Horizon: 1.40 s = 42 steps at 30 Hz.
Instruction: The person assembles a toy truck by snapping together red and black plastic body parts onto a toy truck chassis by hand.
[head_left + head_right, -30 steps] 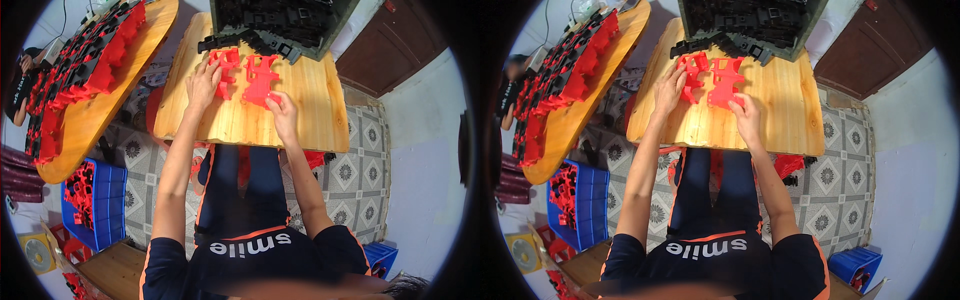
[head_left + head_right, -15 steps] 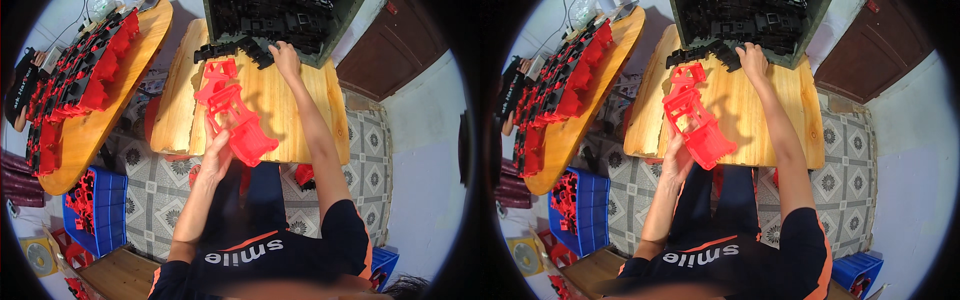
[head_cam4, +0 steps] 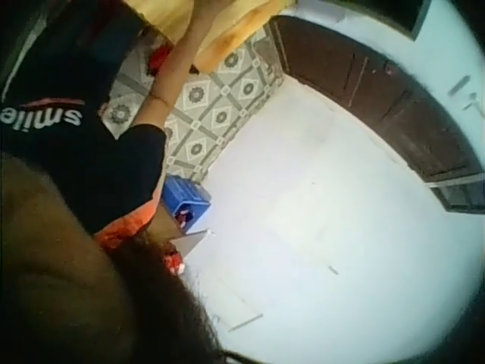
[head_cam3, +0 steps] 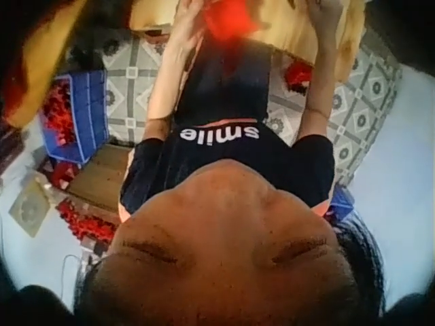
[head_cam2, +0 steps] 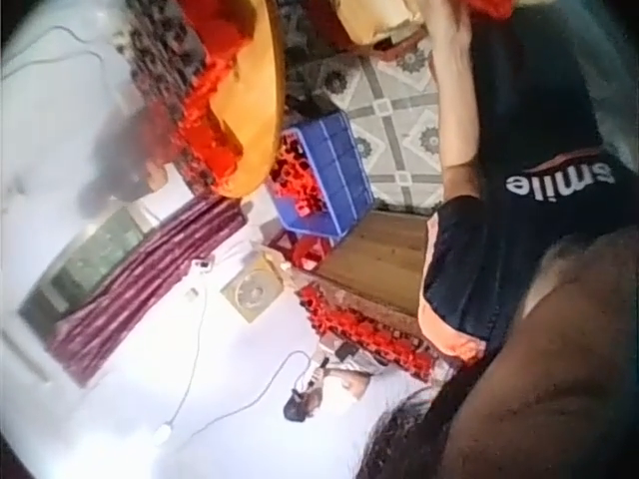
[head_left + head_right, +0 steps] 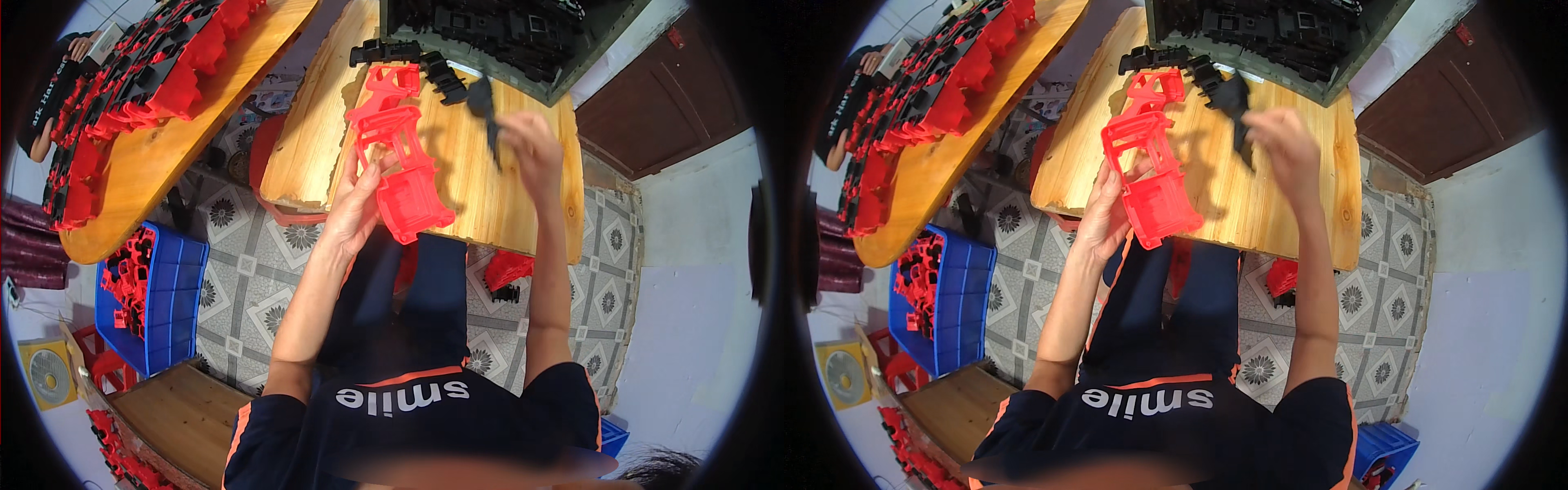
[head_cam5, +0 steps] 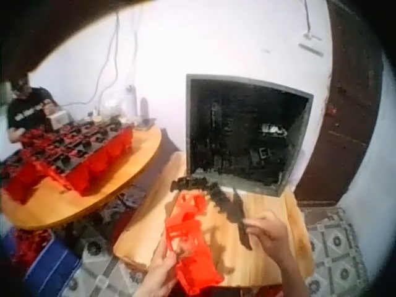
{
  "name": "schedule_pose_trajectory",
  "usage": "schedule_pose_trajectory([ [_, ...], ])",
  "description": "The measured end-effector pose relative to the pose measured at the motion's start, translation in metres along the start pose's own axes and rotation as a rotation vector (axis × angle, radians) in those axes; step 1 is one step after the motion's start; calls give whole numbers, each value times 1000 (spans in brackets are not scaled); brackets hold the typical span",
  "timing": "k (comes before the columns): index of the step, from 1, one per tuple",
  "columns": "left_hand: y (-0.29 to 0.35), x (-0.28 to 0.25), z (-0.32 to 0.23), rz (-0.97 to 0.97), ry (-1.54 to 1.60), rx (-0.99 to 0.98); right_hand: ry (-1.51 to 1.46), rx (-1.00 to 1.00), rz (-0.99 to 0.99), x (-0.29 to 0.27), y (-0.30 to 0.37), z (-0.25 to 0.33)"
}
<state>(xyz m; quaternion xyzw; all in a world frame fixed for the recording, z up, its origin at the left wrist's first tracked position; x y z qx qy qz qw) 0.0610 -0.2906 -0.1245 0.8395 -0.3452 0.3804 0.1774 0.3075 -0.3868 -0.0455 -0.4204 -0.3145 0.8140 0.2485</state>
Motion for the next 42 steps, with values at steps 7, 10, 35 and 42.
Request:
schedule_pose_trajectory([
  [7, 4, -3, 6, 2, -8, -46, 135, -335, 216, 16, 31, 112],
  [10, 8, 1, 6, 23, -18, -71, 178, -381, 246, 19, 31, 117],
  [35, 51, 6, -7, -196, -916, 451, -682, 504, 54, 107, 7, 109],
  [42, 141, -12, -146, -807, -504, 1195, -932, 128, 245, 113, -5, 167],
])
Point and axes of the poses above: each hand's wrist, its own y-axis away from the middle knuckle, its own x-axis out of the palm, z = x × y, the point moved 2 cm from there along -y, towards the middle knuckle, and after that the axes turned 1 degree about -z, right-handed, at the moved point
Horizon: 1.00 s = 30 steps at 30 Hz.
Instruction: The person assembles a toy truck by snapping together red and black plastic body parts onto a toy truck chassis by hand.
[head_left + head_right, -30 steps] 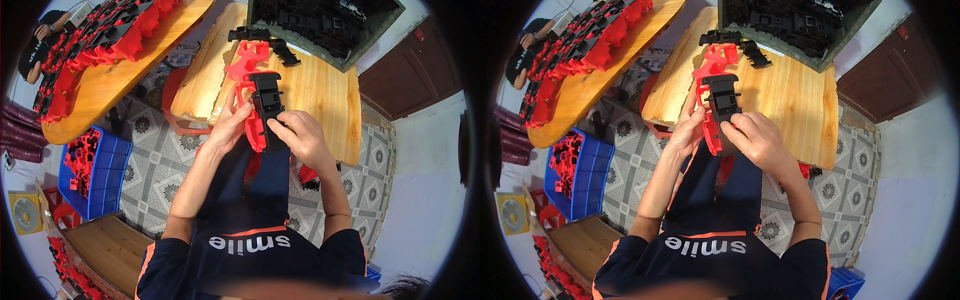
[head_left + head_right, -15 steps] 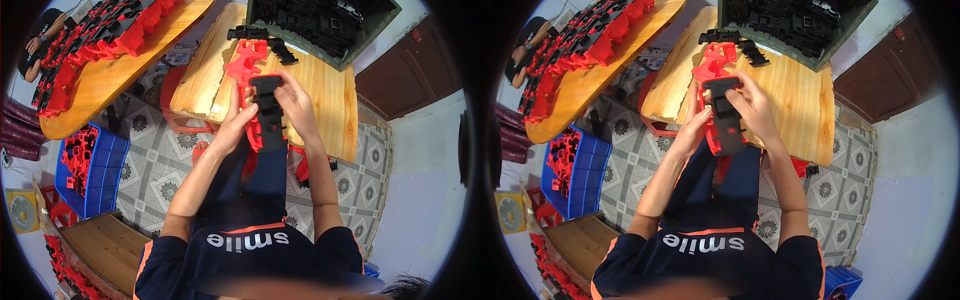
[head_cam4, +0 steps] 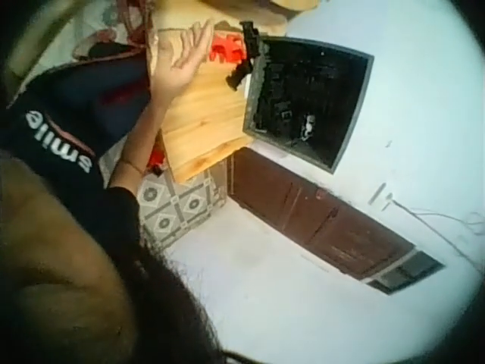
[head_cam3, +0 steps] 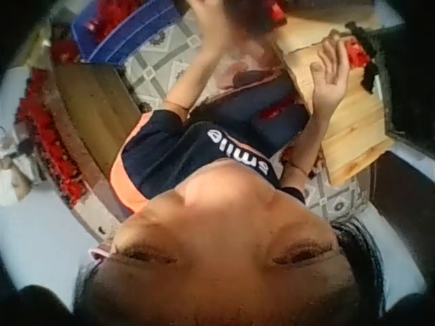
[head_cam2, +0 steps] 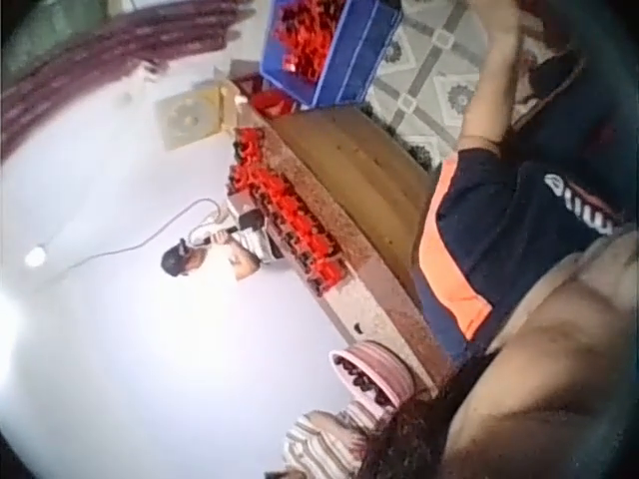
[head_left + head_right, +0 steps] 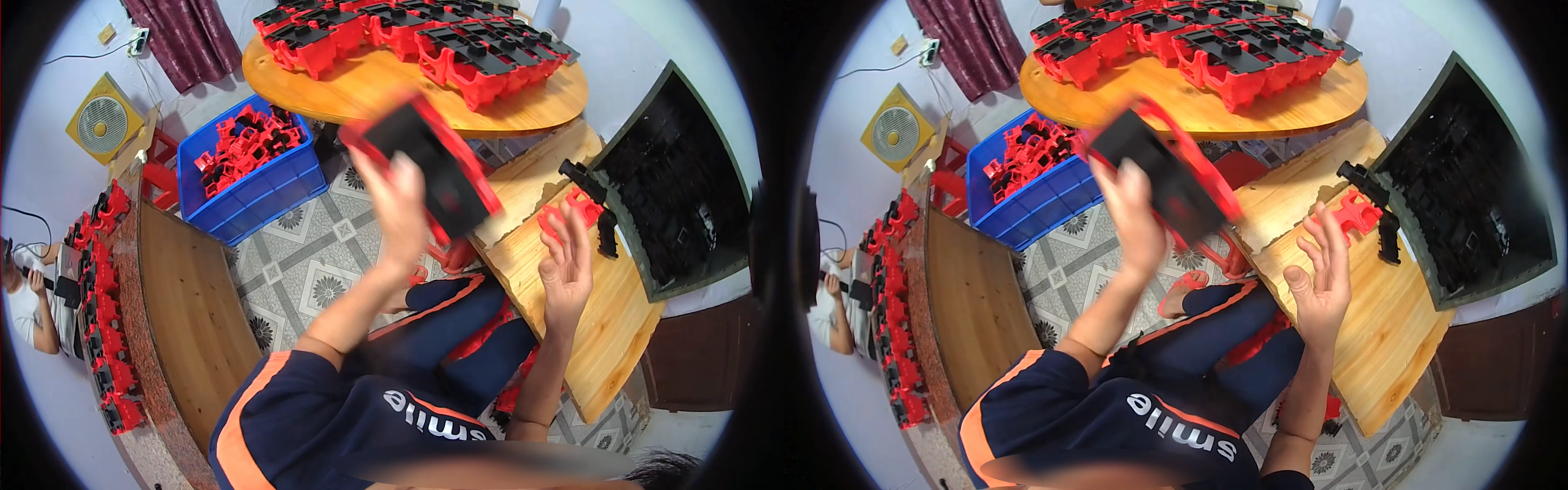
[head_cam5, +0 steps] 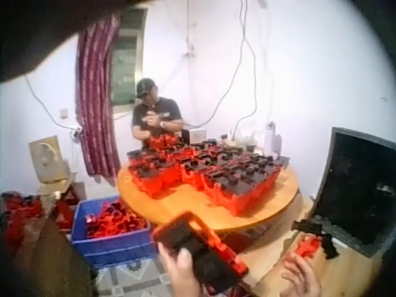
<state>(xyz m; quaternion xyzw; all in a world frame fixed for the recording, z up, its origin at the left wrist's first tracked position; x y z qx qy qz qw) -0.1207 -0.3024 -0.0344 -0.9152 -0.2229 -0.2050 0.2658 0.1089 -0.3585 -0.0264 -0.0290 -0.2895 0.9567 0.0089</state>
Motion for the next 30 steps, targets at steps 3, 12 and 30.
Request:
schedule_pose_trajectory([
  [3, -102, -11, -8, -64, 179, -86, 15, 174, -65, -4, 3, -14],
  [12, -282, -1, 113, -100, 97, -314, 80, 407, -355, -29, 48, -32],
  [30, 72, 127, 169, 818, -59, -718, 836, 330, -54, -83, 32, -122],
])
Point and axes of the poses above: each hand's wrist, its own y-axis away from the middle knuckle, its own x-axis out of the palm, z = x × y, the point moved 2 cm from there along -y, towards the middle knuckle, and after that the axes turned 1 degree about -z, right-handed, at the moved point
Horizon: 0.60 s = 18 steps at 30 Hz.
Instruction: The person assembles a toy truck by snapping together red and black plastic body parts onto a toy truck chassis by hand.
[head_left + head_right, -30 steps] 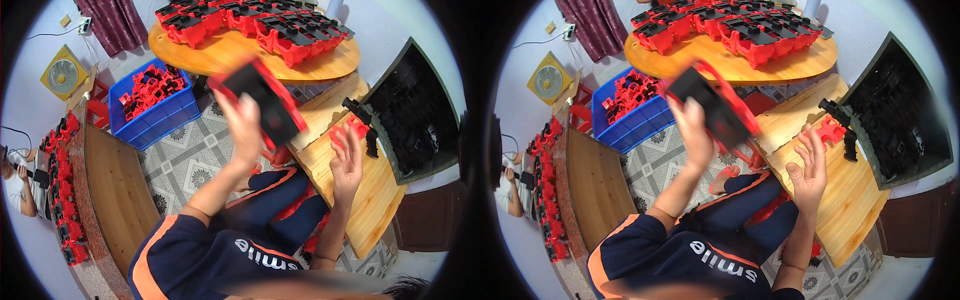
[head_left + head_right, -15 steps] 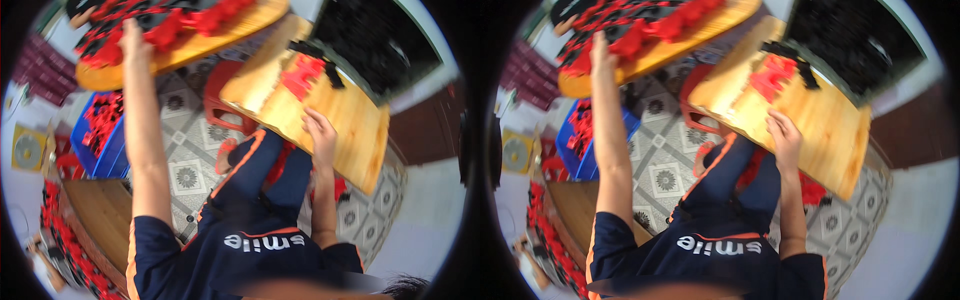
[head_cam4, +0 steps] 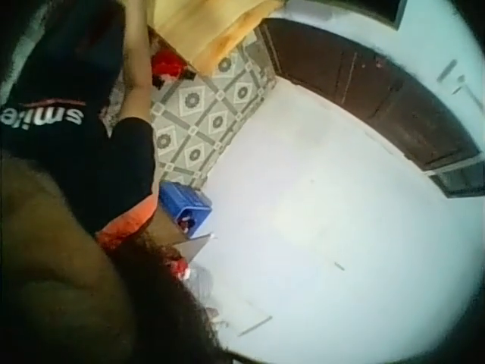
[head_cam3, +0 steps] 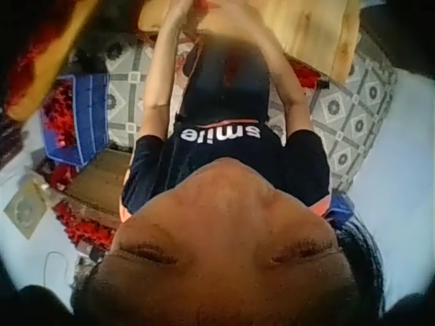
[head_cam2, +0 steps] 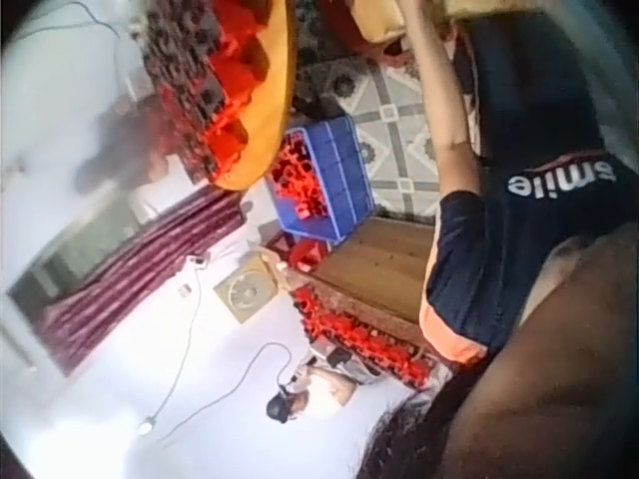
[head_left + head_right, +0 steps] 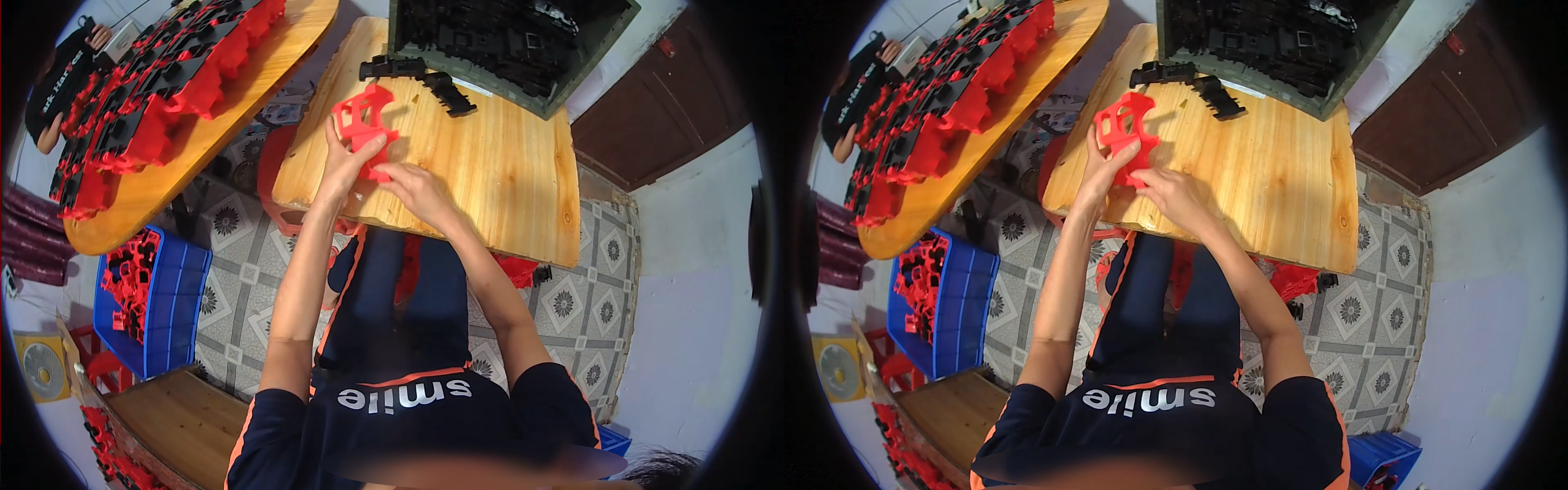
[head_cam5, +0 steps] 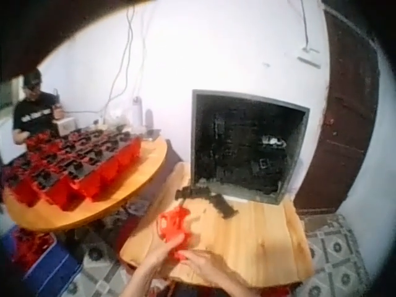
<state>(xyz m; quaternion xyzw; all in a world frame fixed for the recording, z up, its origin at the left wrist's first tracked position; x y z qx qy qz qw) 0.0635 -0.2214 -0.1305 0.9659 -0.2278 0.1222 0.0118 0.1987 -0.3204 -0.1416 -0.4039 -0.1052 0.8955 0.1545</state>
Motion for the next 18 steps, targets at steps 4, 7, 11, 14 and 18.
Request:
schedule_pose_trajectory([
  [4, 16, -6, -3, 44, 224, -124, -620, 35, -162, -42, -31, -49],
  [7, 36, -9, -1, 123, 473, -130, 10, 235, -452, -78, -115, -83],
  [11, 60, -7, 9, 130, 672, -330, 653, 305, -211, -66, -180, -132],
  [14, 73, -15, 7, 29, 631, -321, 581, 245, -201, -66, -183, -135],
  [18, 100, -43, 11, -35, 713, -311, -287, 125, -530, -89, -101, -91],
])
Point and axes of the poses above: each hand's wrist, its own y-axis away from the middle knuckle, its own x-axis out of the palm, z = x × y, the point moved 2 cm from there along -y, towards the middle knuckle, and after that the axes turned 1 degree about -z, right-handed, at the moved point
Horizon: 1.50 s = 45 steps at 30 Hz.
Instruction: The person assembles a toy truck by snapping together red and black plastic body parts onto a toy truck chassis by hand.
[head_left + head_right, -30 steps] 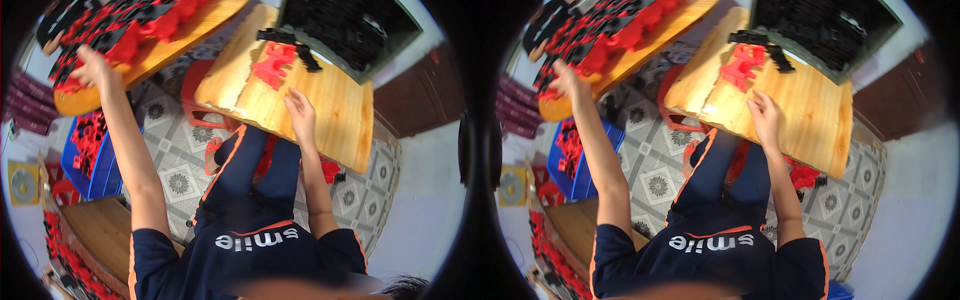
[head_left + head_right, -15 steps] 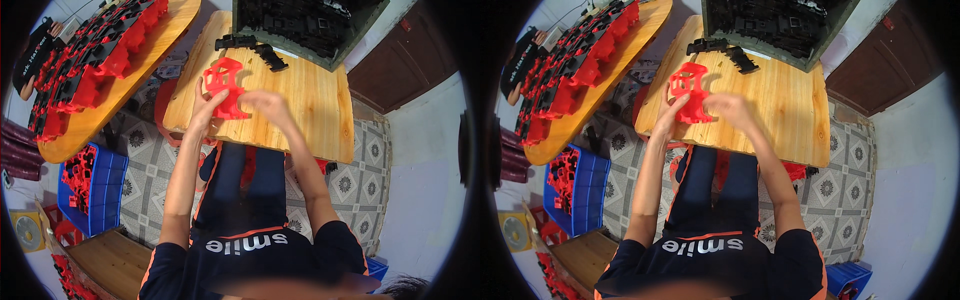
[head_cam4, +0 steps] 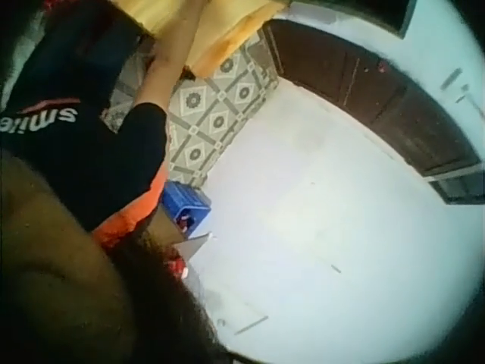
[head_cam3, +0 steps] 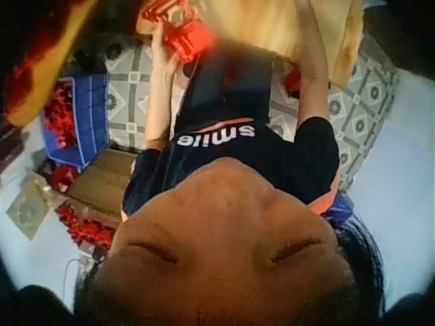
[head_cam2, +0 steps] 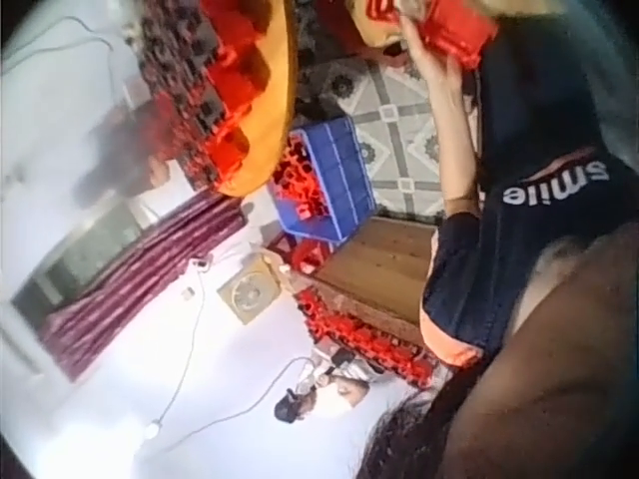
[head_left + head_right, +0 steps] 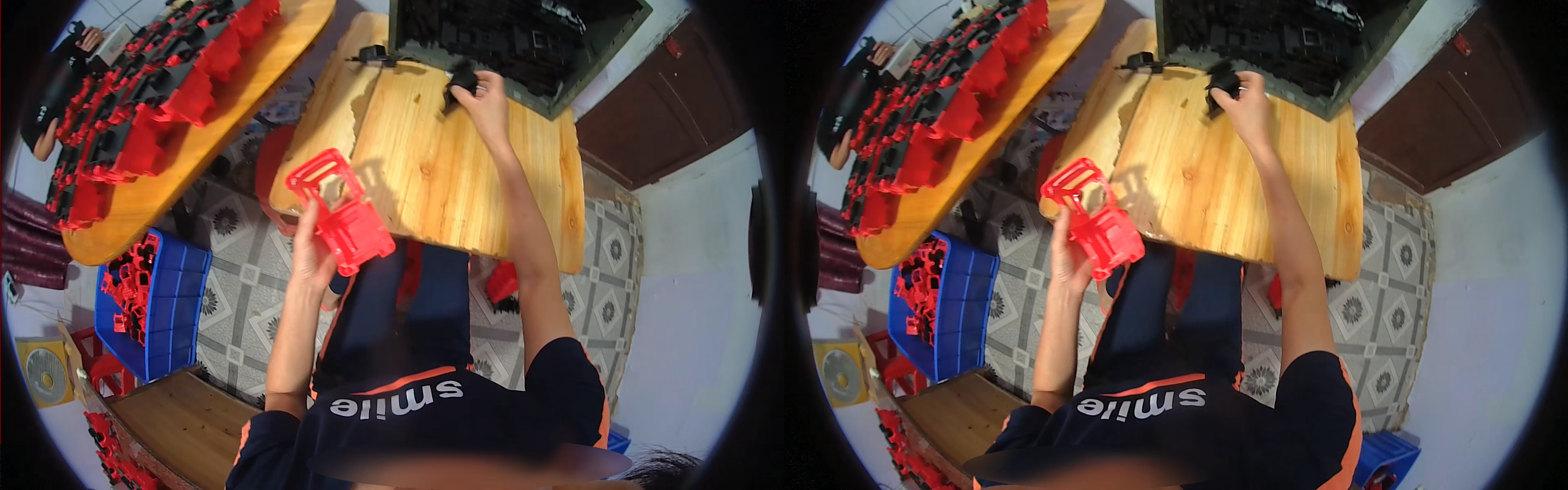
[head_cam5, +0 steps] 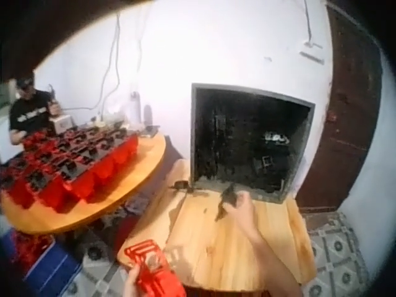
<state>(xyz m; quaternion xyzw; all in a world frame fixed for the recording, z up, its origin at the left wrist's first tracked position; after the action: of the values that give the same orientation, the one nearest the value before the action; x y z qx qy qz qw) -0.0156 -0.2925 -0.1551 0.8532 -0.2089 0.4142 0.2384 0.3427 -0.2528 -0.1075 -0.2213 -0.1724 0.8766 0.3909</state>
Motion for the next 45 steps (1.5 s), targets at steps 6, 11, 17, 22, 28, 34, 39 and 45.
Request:
schedule_pose_trajectory([
  [6, 11, -15, 3, -74, 33, -6, 26, 121, 110, -68, 106, -25],
  [11, 19, -5, 5, -136, -71, -6, 1042, 62, 292, -119, 98, 5],
  [17, 16, 7, 7, -71, -101, 10, 992, -30, 365, -16, 48, 53],
  [22, 17, 7, 6, -6, -190, 134, 1157, -152, 370, 12, 40, 5],
  [28, 1, -12, 5, 92, -104, 3, 221, -429, 424, -36, 111, 111],
  [34, 16, 13, 0, 103, -185, 50, 265, -917, 511, -2, 186, 171],
  [39, 27, 33, -3, 109, -293, 130, 358, -986, 549, 6, 198, 184],
  [45, 30, 37, -8, 196, -251, 145, 356, -1001, 535, 8, 207, 184],
])
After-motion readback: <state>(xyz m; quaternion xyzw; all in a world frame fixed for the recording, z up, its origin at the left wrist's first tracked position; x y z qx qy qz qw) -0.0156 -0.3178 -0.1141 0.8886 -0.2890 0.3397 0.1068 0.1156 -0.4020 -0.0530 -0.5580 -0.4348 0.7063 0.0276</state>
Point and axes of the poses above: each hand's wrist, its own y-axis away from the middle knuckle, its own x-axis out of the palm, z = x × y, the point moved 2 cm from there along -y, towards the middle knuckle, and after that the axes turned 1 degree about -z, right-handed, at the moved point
